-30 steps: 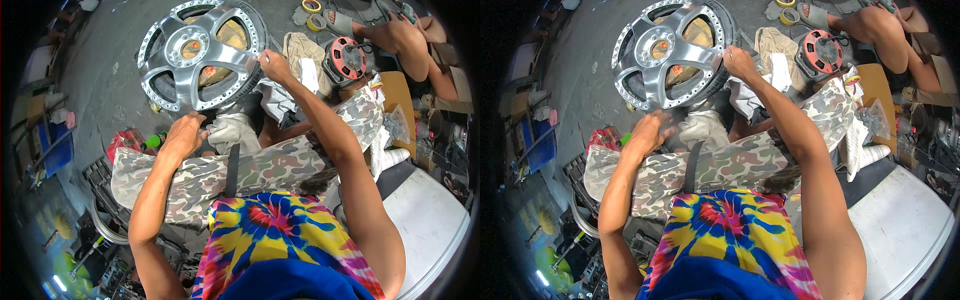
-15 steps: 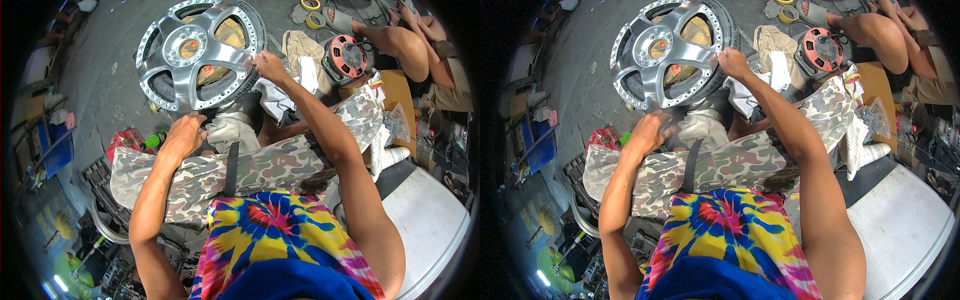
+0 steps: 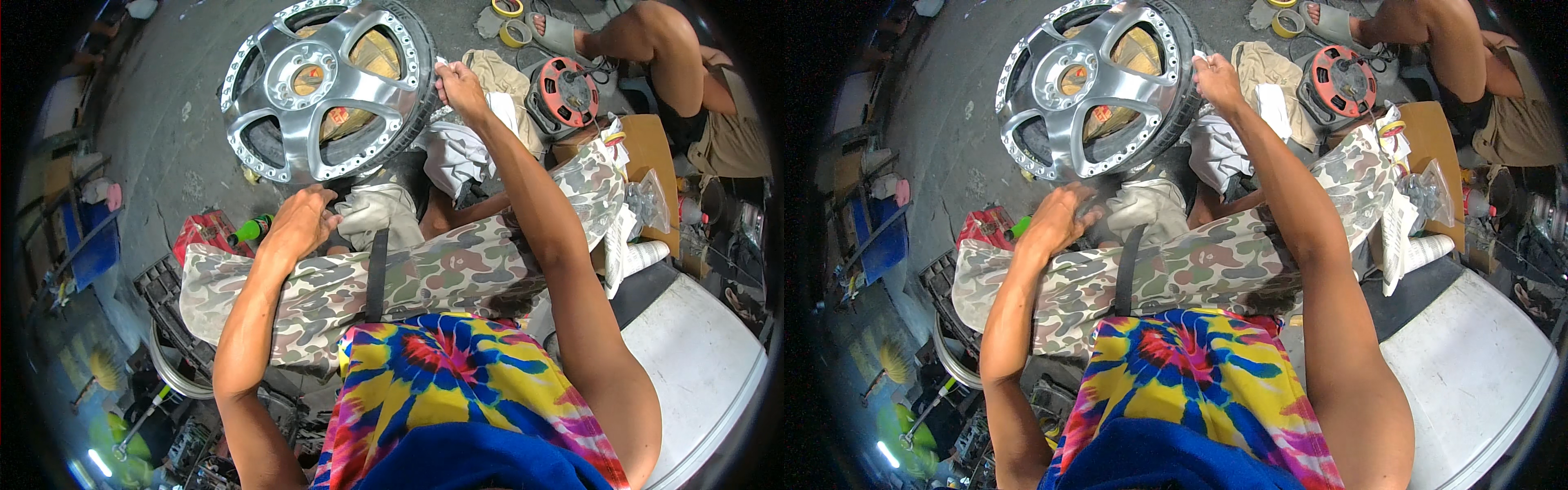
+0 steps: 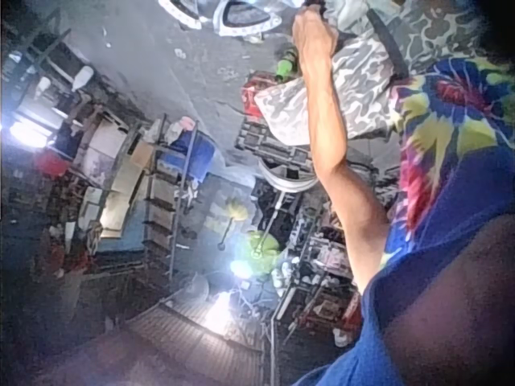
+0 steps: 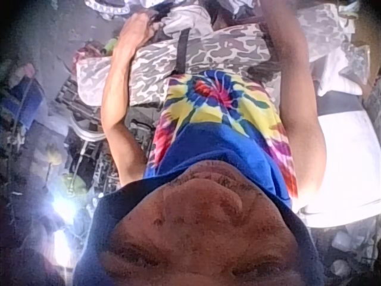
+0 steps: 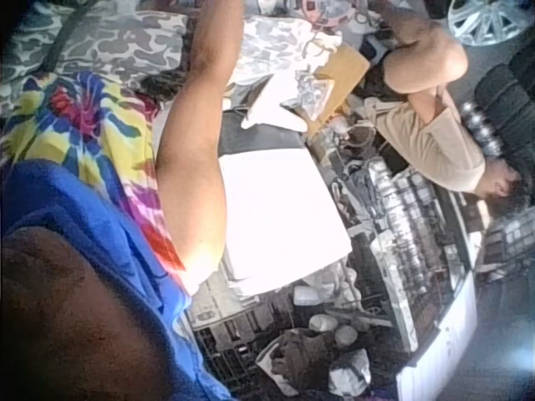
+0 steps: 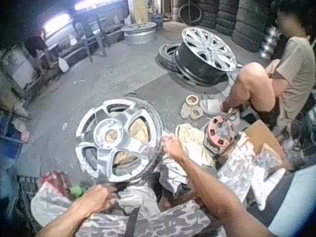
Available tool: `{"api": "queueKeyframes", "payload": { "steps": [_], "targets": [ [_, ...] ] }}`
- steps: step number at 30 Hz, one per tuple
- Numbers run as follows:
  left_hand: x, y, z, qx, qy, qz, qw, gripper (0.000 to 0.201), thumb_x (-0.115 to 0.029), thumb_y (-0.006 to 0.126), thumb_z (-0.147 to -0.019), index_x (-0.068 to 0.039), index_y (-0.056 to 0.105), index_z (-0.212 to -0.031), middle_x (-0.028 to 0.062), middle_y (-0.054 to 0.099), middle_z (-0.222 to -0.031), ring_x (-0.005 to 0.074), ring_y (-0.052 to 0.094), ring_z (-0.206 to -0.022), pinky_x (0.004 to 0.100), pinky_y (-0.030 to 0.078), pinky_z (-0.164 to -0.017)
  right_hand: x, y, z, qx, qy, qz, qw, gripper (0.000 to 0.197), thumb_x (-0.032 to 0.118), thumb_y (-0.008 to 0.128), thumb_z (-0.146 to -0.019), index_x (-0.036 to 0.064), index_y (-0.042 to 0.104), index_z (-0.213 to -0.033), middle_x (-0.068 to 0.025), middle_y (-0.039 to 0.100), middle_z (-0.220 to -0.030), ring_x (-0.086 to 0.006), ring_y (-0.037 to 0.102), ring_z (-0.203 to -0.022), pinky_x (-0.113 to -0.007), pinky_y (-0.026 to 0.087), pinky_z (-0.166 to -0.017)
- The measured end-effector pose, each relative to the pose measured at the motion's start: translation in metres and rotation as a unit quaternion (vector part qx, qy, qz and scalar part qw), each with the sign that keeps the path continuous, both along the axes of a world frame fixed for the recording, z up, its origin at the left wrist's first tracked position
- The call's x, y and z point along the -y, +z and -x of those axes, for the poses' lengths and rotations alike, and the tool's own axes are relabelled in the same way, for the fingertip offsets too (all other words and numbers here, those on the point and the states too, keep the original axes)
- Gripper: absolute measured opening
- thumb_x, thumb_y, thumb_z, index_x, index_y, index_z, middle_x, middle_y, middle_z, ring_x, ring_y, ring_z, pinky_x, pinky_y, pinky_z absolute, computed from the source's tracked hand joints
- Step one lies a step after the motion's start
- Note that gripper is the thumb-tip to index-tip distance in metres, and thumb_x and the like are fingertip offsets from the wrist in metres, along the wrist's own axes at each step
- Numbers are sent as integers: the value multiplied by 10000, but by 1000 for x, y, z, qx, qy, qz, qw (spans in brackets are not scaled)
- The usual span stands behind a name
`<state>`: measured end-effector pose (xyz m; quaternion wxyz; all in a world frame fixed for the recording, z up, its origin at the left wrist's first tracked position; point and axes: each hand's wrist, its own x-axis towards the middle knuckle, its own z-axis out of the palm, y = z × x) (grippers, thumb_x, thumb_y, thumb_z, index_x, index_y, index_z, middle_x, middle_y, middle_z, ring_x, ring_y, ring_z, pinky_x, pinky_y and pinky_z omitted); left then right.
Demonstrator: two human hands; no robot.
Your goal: The person sits on the floor and cleans a silver wheel rim using a white cloth and a green spray bottle. They wipe the rim's surface and edges, occasionally spraying liquid onto the cloth and continuing to wipe different sections of the rim.
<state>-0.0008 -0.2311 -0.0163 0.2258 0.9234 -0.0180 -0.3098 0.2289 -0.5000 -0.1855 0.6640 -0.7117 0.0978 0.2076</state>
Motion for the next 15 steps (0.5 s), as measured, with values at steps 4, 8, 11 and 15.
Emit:
{"api": "queueKeyframes", "payload": {
  "steps": [4, 8, 11, 15],
  "targets": [
    [6, 8, -4, -8, 0, -7, 1000, 393, -201, 749, -933, 29, 708, -1250, 252, 708, -1226, 459, 666, -1137, 493, 531, -985, -2, -23, 1, 29, 23, 47, 998, 525, 434, 796, -928, -39, 682, -1126, -108, 723, -964, -163, 638, -852, -334, 520, -785],
    [5, 1, 0, 55, -16, 4, 998, 379, -135, 797, -886, 53, 725, -1207, 252, 733, -1037, 432, 724, -957, 496, 556, -868, -15, -55, -1, 87, 15, 69, 994, 626, 505, 835, -864, -54, 693, -1104, -148, 734, -1009, -190, 661, -918, -358, 528, -829],
    [3, -1, -1, 36, -6, 1, 999, 381, -146, 796, -891, 50, 724, -1209, 253, 729, -1063, 441, 717, -977, 498, 554, -880, -12, -62, 12, 115, 44, 145, 982, 646, 521, 836, -852, -57, 688, -1100, -175, 731, -1030, -220, 676, -958, -369, 530, -873],
    [-1, -3, 0, 11, -7, -7, 1000, 386, -167, 786, -905, 31, 716, -1228, 247, 715, -1128, 450, 694, -1046, 508, 546, -919, -9, -25, 3, 165, 46, 57, 983, 551, 484, 751, -944, -33, 678, -1123, -162, 728, -988, -215, 694, -930, -377, 537, -865]
  ]
}}
